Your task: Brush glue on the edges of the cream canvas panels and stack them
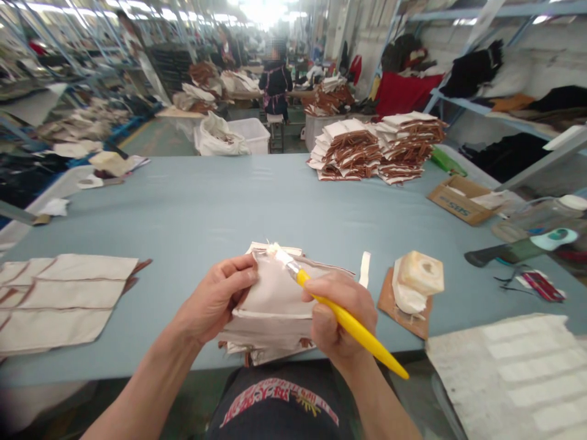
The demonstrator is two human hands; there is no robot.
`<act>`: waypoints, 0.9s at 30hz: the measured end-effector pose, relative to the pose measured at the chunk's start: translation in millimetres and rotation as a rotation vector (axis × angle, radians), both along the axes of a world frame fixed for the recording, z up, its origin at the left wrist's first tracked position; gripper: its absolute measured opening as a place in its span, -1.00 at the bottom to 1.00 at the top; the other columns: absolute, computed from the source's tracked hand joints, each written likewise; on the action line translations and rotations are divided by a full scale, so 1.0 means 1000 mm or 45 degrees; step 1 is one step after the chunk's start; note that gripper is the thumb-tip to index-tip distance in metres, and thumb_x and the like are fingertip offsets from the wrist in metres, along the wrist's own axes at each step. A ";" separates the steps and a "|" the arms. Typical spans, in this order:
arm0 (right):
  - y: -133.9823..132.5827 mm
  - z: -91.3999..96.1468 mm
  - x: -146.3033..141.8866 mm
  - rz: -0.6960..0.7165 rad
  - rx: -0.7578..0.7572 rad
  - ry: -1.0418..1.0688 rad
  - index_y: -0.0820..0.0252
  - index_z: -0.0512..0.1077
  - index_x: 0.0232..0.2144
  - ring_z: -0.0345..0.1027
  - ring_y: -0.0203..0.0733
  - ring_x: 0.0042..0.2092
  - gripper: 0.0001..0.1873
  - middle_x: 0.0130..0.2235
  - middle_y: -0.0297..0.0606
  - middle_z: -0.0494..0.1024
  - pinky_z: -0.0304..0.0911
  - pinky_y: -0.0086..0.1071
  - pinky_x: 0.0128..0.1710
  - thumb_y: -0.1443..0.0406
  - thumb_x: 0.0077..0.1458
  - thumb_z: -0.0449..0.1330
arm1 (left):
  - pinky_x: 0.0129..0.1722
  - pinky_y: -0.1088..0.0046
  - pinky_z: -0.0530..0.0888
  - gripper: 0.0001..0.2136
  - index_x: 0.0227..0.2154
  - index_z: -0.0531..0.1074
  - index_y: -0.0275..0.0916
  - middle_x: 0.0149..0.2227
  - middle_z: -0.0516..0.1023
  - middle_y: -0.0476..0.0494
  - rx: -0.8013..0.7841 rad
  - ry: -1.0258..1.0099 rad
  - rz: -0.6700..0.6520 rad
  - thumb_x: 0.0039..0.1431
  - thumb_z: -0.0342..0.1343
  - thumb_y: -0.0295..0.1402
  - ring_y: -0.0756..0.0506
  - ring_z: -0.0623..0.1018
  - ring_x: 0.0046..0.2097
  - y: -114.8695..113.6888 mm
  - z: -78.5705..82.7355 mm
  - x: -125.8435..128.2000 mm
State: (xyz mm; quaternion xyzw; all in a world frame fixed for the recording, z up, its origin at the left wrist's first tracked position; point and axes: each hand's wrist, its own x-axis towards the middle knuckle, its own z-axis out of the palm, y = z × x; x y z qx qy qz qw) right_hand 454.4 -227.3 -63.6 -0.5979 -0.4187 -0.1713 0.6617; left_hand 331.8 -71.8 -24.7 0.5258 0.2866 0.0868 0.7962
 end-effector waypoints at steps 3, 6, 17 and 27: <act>0.004 -0.008 0.005 0.095 -0.118 -0.106 0.00 0.55 -0.10 0.54 -0.11 -0.40 -0.79 -0.44 -0.32 0.59 0.47 -0.16 -0.27 0.14 0.44 0.12 | -0.60 0.57 0.00 -0.77 -0.40 0.44 -0.24 -0.58 0.28 0.12 -0.026 -0.018 0.019 -0.05 0.32 -0.25 0.11 0.13 -0.59 0.001 -0.002 0.002; 0.010 -0.013 0.010 0.099 -0.133 -0.160 0.02 0.53 -0.07 0.57 -0.11 -0.36 -0.79 -0.41 -0.32 0.61 0.48 -0.18 -0.23 0.19 0.44 0.10 | -0.60 0.57 0.00 -0.76 -0.37 0.45 -0.24 -0.60 0.28 0.12 -0.018 -0.004 0.027 -0.03 0.32 -0.22 0.11 0.14 -0.60 0.001 -0.004 0.002; 0.017 -0.007 0.007 0.107 -0.091 -0.214 0.05 0.51 -0.09 0.54 -0.18 -0.40 -0.78 -0.42 -0.35 0.59 0.47 -0.29 -0.33 0.15 0.47 0.10 | -0.63 0.58 0.00 -0.79 -0.38 0.45 -0.22 -0.63 0.29 0.15 -0.007 0.004 0.047 0.00 0.29 -0.24 0.12 0.12 -0.64 0.003 -0.010 0.003; 0.035 -0.020 0.023 -0.265 -0.307 -0.094 0.14 0.50 -0.02 0.57 -0.15 -0.31 -0.71 -0.31 -0.25 0.63 0.44 -0.32 -0.28 0.14 0.48 0.05 | -0.66 0.57 -0.03 -0.73 -0.28 0.53 -0.25 -0.63 0.24 0.17 0.014 0.019 -0.040 0.03 0.32 -0.18 0.12 0.08 -0.64 -0.002 -0.009 -0.006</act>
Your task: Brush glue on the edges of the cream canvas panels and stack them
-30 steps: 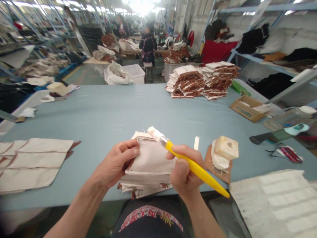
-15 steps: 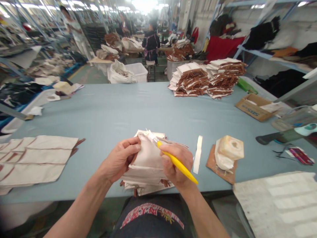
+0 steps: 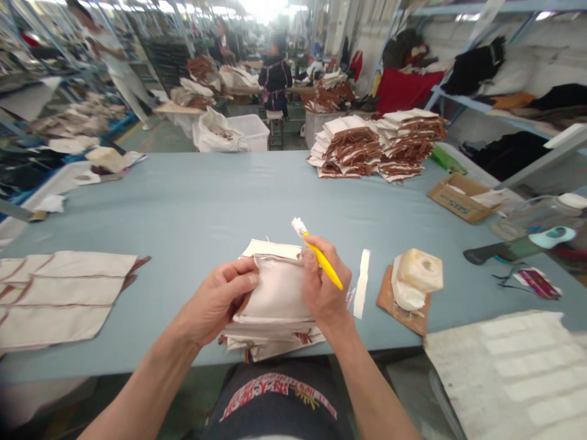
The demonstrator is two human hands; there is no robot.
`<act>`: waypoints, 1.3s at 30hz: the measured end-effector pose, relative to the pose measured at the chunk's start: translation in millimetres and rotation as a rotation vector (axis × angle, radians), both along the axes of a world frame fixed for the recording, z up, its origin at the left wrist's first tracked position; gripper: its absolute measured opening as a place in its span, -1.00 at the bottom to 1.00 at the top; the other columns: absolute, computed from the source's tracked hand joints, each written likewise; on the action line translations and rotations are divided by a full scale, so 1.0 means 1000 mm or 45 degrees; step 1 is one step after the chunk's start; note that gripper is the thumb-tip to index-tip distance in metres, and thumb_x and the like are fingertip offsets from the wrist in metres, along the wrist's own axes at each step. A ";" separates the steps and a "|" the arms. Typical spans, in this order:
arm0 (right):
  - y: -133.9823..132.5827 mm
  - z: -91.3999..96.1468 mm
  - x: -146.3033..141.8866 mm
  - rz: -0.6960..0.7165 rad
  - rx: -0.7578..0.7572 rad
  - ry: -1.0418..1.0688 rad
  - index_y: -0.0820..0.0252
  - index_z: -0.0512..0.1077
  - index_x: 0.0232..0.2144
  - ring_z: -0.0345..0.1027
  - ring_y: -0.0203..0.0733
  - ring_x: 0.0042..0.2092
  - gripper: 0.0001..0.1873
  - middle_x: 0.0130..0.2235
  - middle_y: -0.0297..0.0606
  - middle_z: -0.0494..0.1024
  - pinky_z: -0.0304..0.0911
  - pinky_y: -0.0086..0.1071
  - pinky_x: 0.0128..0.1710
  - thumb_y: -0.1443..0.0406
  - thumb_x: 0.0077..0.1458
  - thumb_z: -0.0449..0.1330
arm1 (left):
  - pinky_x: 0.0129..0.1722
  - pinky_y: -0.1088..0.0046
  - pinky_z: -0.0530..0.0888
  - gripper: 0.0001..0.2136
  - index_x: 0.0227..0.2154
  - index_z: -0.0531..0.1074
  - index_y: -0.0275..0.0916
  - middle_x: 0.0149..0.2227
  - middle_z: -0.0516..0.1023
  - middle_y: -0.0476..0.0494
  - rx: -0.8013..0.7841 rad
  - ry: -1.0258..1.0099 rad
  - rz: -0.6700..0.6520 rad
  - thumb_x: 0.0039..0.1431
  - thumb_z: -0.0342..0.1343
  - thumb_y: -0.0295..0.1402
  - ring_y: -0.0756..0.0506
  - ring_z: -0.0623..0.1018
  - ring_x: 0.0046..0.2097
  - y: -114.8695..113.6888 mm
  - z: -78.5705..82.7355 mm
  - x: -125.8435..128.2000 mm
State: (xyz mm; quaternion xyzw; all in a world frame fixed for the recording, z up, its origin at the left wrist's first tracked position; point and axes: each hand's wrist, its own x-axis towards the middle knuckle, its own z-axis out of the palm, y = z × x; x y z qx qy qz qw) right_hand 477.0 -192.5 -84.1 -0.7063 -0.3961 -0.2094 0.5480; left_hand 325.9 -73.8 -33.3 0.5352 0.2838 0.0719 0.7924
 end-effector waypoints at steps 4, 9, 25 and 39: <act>0.005 -0.001 -0.001 0.005 -0.024 0.000 0.15 0.52 -0.08 0.53 -0.15 -0.34 -0.68 -0.32 -0.24 0.62 0.42 -0.31 -0.28 0.12 0.47 0.05 | -0.62 0.59 0.08 -0.67 -0.25 0.60 -0.29 -0.58 0.34 0.12 0.075 -0.033 -0.077 0.09 0.35 -0.10 0.11 0.19 -0.59 0.009 -0.005 -0.011; 0.006 0.002 0.012 -0.075 0.000 0.084 0.19 0.51 -0.09 0.47 -0.17 -0.40 -0.66 -0.38 -0.28 0.57 0.34 -0.33 -0.34 0.11 0.48 0.03 | -0.12 0.45 0.47 -0.69 -0.07 0.65 -0.27 -0.11 0.67 -0.17 0.452 -0.100 -0.252 0.25 0.26 -0.19 -0.15 0.59 -0.08 0.015 -0.027 -0.039; -0.037 0.038 -0.027 0.210 0.397 0.938 0.16 0.51 -0.40 0.16 -0.35 -0.64 -0.67 -0.63 -0.47 0.31 0.04 -0.49 -0.63 0.09 0.34 0.23 | -0.33 0.54 0.38 -0.78 -0.31 0.54 -0.28 -0.39 0.58 -0.02 1.042 -0.090 -0.123 0.31 -0.02 -0.53 0.00 0.51 -0.37 -0.016 -0.038 -0.052; -0.052 0.007 -0.062 0.314 0.220 1.478 0.17 0.48 -0.35 0.04 -0.35 -0.67 -0.57 -0.71 -0.52 0.23 -0.02 -0.49 -0.68 -0.07 0.28 0.26 | -0.30 0.55 0.42 -0.78 -0.32 0.52 -0.25 -0.40 0.58 -0.04 1.225 -0.180 -0.062 0.31 0.00 -0.59 0.00 0.55 -0.37 -0.034 -0.044 -0.059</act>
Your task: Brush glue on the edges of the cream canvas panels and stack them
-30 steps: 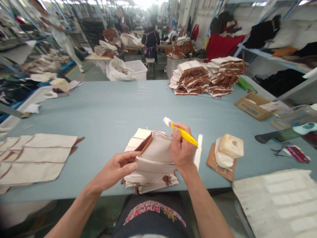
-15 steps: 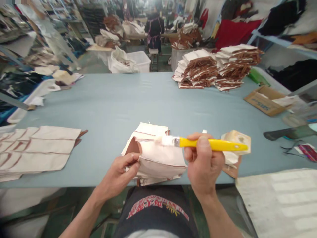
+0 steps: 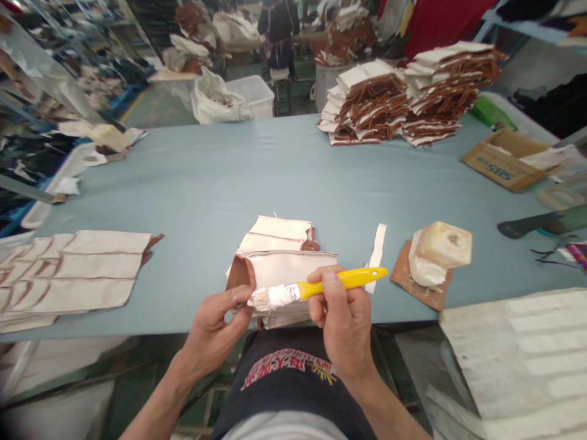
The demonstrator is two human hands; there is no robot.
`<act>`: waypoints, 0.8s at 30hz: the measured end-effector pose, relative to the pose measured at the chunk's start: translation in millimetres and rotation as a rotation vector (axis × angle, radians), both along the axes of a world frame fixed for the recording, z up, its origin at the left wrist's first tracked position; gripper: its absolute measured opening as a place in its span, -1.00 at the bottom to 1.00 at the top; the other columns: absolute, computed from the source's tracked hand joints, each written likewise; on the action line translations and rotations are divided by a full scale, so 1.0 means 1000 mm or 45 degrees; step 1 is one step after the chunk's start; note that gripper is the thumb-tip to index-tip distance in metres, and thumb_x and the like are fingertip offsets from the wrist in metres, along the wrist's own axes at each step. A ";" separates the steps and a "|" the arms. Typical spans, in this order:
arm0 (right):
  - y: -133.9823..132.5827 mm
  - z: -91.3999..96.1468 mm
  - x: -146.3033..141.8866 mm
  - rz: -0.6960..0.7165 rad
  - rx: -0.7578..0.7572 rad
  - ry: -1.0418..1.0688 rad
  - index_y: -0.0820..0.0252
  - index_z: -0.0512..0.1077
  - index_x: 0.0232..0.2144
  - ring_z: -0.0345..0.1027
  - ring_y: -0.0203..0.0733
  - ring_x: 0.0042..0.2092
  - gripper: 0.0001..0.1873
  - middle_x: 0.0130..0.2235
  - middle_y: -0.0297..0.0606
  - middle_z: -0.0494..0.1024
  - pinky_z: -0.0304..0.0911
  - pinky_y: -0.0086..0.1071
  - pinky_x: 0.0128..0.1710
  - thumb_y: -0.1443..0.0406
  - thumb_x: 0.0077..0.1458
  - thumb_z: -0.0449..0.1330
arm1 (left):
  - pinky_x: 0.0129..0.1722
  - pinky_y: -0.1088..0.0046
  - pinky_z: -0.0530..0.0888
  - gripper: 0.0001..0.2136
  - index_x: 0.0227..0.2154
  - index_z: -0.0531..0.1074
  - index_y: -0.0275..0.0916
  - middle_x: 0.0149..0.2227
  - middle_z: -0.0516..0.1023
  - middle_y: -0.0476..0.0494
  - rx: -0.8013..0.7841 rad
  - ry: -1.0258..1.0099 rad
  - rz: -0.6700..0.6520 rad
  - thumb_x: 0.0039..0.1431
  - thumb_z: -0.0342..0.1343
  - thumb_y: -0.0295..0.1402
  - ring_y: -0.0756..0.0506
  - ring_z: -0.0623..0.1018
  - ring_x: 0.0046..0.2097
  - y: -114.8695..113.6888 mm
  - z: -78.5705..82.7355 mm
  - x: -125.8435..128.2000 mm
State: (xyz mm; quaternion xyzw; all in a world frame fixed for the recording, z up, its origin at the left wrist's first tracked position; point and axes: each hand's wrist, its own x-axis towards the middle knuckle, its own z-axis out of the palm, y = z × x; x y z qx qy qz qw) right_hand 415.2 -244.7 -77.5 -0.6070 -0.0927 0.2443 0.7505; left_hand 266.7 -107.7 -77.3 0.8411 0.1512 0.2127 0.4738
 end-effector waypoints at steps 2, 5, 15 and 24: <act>0.000 0.001 0.002 -0.051 0.030 -0.005 0.16 0.47 -0.36 0.01 -0.36 -0.68 -0.58 -0.71 -0.54 0.22 -0.05 -0.48 -0.68 -0.06 0.26 0.28 | -0.29 0.53 0.43 -0.78 -0.29 0.55 -0.26 -0.38 0.60 -0.06 -0.023 0.036 -0.019 0.33 0.00 -0.57 -0.01 0.55 -0.35 0.000 0.001 0.001; 0.001 0.004 0.004 -0.002 0.011 -0.026 0.15 0.46 -0.36 -0.01 -0.36 -0.68 -0.59 -0.71 -0.54 0.22 -0.05 -0.48 -0.68 -0.06 0.27 0.26 | -0.25 0.52 0.45 -0.75 -0.24 0.58 -0.25 -0.32 0.66 -0.09 -0.063 0.036 -0.010 0.34 -0.01 -0.56 -0.02 0.60 -0.31 0.000 0.003 0.003; 0.014 0.011 0.016 0.007 0.028 -0.054 0.16 0.49 -0.40 0.03 -0.36 -0.70 -0.65 -0.73 -0.54 0.22 0.03 -0.49 -0.68 0.02 0.24 0.30 | -0.24 0.53 0.47 -0.74 -0.17 0.65 -0.27 -0.34 0.68 -0.07 -0.158 0.032 0.106 0.35 0.02 -0.52 -0.03 0.62 -0.32 0.001 0.004 0.005; 0.021 0.011 0.036 0.115 -0.052 0.016 0.18 0.50 -0.43 -0.02 -0.37 -0.71 -0.62 -0.76 -0.54 0.18 -0.01 -0.50 -0.71 -0.01 0.14 0.33 | -0.20 0.48 0.52 -0.73 -0.19 0.66 -0.26 -0.36 0.69 -0.09 -0.179 0.040 0.162 0.32 0.02 -0.50 -0.07 0.63 -0.30 0.004 0.010 0.007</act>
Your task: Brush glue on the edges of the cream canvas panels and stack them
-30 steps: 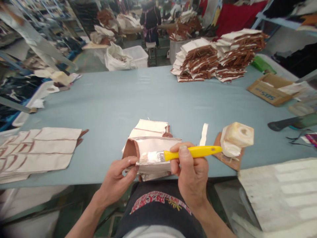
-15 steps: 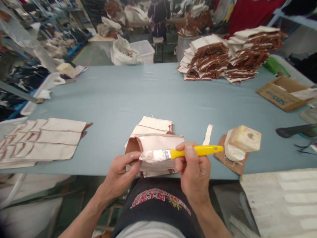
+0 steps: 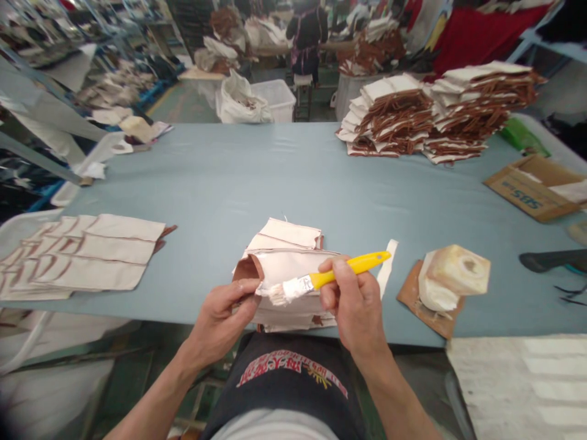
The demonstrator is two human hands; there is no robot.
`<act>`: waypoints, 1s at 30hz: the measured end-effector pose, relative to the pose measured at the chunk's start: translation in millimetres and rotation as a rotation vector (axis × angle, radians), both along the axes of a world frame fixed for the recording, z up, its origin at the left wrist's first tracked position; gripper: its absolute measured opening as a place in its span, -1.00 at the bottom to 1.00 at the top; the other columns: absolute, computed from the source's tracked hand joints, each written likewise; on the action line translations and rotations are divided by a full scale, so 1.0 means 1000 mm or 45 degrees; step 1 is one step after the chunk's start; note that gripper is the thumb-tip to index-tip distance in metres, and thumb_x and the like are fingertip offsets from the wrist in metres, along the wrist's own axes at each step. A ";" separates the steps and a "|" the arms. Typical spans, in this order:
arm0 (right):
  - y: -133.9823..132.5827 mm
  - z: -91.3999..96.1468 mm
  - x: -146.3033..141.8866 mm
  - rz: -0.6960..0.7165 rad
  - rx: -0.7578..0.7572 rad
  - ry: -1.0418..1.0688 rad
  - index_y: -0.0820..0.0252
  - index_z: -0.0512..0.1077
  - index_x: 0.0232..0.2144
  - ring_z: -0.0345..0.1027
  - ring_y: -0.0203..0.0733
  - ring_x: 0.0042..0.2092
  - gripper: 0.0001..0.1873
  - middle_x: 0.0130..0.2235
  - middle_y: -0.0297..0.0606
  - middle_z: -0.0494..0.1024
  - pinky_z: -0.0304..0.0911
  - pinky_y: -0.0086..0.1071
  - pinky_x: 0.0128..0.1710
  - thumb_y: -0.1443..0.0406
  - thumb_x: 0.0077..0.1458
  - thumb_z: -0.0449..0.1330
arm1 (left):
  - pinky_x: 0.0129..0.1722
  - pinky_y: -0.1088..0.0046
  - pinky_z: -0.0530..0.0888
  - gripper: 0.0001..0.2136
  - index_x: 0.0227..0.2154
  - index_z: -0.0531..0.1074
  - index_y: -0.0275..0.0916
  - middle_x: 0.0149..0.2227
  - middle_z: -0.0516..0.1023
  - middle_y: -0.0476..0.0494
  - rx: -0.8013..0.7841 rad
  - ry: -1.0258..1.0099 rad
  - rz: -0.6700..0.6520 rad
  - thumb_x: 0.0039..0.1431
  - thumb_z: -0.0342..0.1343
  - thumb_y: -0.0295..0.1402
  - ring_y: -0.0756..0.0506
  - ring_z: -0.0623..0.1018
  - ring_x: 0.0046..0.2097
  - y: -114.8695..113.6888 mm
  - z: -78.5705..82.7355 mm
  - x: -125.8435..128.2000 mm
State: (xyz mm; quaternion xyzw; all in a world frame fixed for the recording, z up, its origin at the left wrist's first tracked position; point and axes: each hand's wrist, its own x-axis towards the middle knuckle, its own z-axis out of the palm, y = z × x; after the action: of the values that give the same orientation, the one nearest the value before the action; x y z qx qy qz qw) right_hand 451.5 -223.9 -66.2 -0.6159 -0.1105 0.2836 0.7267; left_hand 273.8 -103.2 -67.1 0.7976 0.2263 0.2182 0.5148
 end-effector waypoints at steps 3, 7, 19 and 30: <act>0.003 0.007 0.009 -0.126 0.046 0.004 0.16 0.47 -0.47 -0.04 -0.39 -0.73 -0.68 -0.77 -0.57 0.15 0.03 -0.51 -0.71 0.05 0.08 0.35 | -0.18 0.48 0.53 -0.74 -0.21 0.66 -0.27 -0.32 0.71 -0.11 -0.004 -0.013 0.005 0.32 0.03 -0.47 -0.06 0.63 -0.30 0.001 0.003 0.002; 0.006 0.013 0.009 -0.039 0.064 0.011 0.16 0.47 -0.47 -0.04 -0.38 -0.74 -0.65 -0.77 -0.57 0.14 0.05 -0.50 -0.72 0.02 0.07 0.36 | -0.10 0.42 0.53 -0.78 -0.22 0.67 -0.25 -0.26 0.72 -0.14 -0.098 -0.007 0.029 0.29 0.10 -0.41 -0.11 0.63 -0.22 0.003 0.004 0.005; 0.001 0.021 -0.016 -0.323 0.211 -1.059 0.14 0.55 -0.21 0.37 -0.26 -0.53 -0.66 -0.48 -0.36 0.46 0.29 -0.38 -0.51 0.06 0.45 0.13 | -0.50 0.61 0.21 -0.65 -0.28 0.52 -0.27 -0.50 0.47 0.06 -1.145 0.066 0.031 -0.02 0.46 -0.17 0.08 0.34 -0.51 0.020 0.033 0.026; -0.002 -0.006 -0.007 -0.009 0.226 -1.077 0.12 0.53 -0.20 0.24 -0.31 -0.59 -0.73 -0.53 -0.42 0.40 0.13 -0.47 -0.61 0.14 0.47 0.10 | -0.64 0.57 -0.05 -0.64 -0.23 0.59 -0.34 -0.60 0.28 0.14 -1.090 0.087 -0.060 0.05 0.37 -0.14 0.14 0.09 -0.61 0.026 0.017 0.028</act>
State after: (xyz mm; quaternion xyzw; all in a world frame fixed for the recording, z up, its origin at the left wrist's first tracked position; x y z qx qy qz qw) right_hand 444.0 -226.0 -72.4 -0.6135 -0.4203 -0.0068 0.6685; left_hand 301.6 -77.2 -50.0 0.5237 0.2952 0.0664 0.7963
